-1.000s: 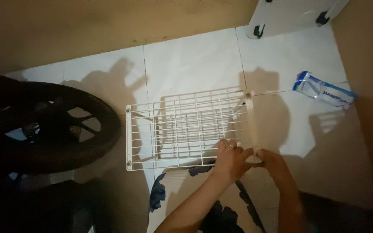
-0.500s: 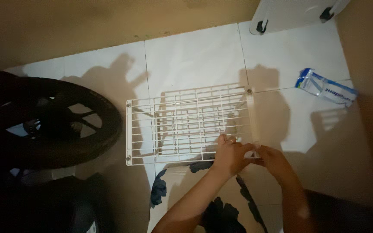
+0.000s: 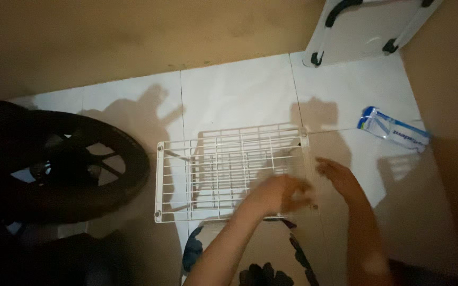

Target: The person wipes a white plastic grid panel with a yellow cloth, then inserts white plastic rods into the panel's holes. They repeat this process with additional panels and rods, assembling a multi-panel structure on the floor.

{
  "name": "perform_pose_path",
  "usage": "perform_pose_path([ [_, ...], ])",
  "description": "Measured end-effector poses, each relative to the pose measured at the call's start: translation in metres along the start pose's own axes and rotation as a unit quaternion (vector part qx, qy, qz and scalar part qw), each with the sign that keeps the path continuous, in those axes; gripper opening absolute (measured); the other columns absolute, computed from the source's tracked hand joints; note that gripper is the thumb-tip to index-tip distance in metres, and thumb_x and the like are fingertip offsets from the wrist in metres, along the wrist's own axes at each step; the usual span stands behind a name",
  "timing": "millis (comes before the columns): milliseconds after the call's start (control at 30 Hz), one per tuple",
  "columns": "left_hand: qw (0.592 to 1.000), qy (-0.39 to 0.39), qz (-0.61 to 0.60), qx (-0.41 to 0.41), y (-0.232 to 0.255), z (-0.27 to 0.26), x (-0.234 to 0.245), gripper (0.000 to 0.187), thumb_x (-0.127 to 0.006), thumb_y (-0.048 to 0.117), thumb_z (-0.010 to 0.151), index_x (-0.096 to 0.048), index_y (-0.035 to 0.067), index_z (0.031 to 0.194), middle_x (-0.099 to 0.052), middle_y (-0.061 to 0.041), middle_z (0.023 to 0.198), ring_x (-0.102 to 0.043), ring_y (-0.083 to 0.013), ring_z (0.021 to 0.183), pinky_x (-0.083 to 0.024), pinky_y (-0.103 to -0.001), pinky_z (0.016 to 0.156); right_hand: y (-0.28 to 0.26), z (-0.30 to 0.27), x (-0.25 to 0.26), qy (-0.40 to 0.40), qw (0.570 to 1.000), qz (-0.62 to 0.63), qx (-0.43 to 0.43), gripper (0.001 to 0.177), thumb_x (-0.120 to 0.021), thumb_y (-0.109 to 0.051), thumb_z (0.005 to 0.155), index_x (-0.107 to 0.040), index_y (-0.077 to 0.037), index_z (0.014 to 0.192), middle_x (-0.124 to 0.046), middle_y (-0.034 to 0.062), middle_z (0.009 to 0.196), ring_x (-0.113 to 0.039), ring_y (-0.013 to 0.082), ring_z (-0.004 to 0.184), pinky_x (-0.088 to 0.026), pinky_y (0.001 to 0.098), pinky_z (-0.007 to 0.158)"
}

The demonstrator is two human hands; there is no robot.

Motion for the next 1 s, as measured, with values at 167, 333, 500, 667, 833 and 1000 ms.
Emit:
perform_pose_path([
  [167, 0.892, 0.390, 0.219, -0.066, -0.008, 0.073, 0.076, 0.036, -0.071, 0.013, 0.073, -0.071, 0.010, 0.108, -0.075, -0.011, 0.105, -0.069, -0.0327, 0.099, -0.052, -0.052, 0.084, -0.048, 0.042, -0.047, -0.015, 0.989, 0.109, 0.102, 0.049, -0.059, -0.019, 0.099, -0.055, -0.007, 0.146, -0.064, 0.0121, 0.140, -0.061, 0.0234, 0.126, -0.048, 0.0353, 0.105],
  [333, 0.972, 0.204, 0.109, 0.048, -0.059, 0.135, 0.077, 0.029, -0.052, 0.031, 0.101, -0.072, 0.015, 0.115, -0.074, -0.010, 0.108, -0.068, -0.0315, 0.101, -0.051, -0.051, 0.084, -0.050, 0.060, -0.057, 0.038, 0.977, 0.182, 0.100, 0.048, -0.063, -0.013, 0.097, -0.057, -0.001, 0.143, -0.066, 0.0139, 0.135, -0.063, 0.0231, 0.120, -0.049, 0.0342, 0.102],
  [500, 0.984, 0.170, -0.007, 0.052, -0.077, 0.134, 0.076, 0.028, -0.052, 0.029, 0.099, -0.075, 0.017, 0.111, -0.075, -0.007, 0.110, -0.071, -0.0292, 0.099, -0.056, -0.043, 0.084, -0.036, 0.074, -0.062, 0.060, 0.971, 0.220, 0.075, 0.037, -0.060, -0.015, 0.102, -0.065, -0.001, 0.136, -0.072, 0.0138, 0.122, -0.069, 0.0211, 0.108, -0.055, 0.0333, 0.095],
  [667, 0.981, 0.184, 0.053, 0.002, -0.066, 0.128, 0.075, 0.025, -0.054, 0.024, 0.099, -0.075, 0.014, 0.110, -0.075, -0.009, 0.111, -0.071, -0.0294, 0.100, -0.056, -0.043, 0.085, -0.030, 0.068, -0.064, 0.090, 0.975, 0.148, 0.141, 0.037, -0.065, -0.010, 0.097, -0.067, -0.002, 0.133, -0.073, 0.0090, 0.114, -0.066, 0.0153, 0.100, -0.053, 0.0298, 0.087],
  [833, 0.981, 0.176, 0.077, 0.032, -0.067, 0.126, 0.070, 0.025, -0.053, 0.023, 0.101, -0.075, 0.015, 0.111, -0.075, -0.009, 0.112, -0.071, -0.0302, 0.099, -0.056, -0.045, 0.082, -0.025, 0.074, -0.068, 0.092, 0.970, 0.159, 0.160, 0.032, -0.066, -0.010, 0.098, -0.071, 0.000, 0.128, -0.073, 0.0099, 0.111, -0.065, 0.0140, 0.098, -0.053, 0.0299, 0.085],
  [1000, 0.977, 0.196, 0.079, 0.011, -0.064, 0.120, 0.073, 0.025, -0.055, 0.027, 0.100, -0.075, 0.016, 0.110, -0.075, -0.007, 0.106, -0.070, -0.0300, 0.094, -0.055, -0.045, 0.080, -0.018, 0.078, -0.066, 0.125, 0.981, 0.089, 0.116, 0.027, -0.069, -0.011, 0.098, -0.074, -0.002, 0.122, -0.077, 0.0113, 0.105, -0.070, 0.0176, 0.092, -0.056, 0.0309, 0.081],
])
Point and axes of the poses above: each hand's wrist, its own z-axis towards the middle knuckle, its own x-axis out of the back of the hand, y = z × x, the point moved 5 cm from there along z, towards the middle knuckle
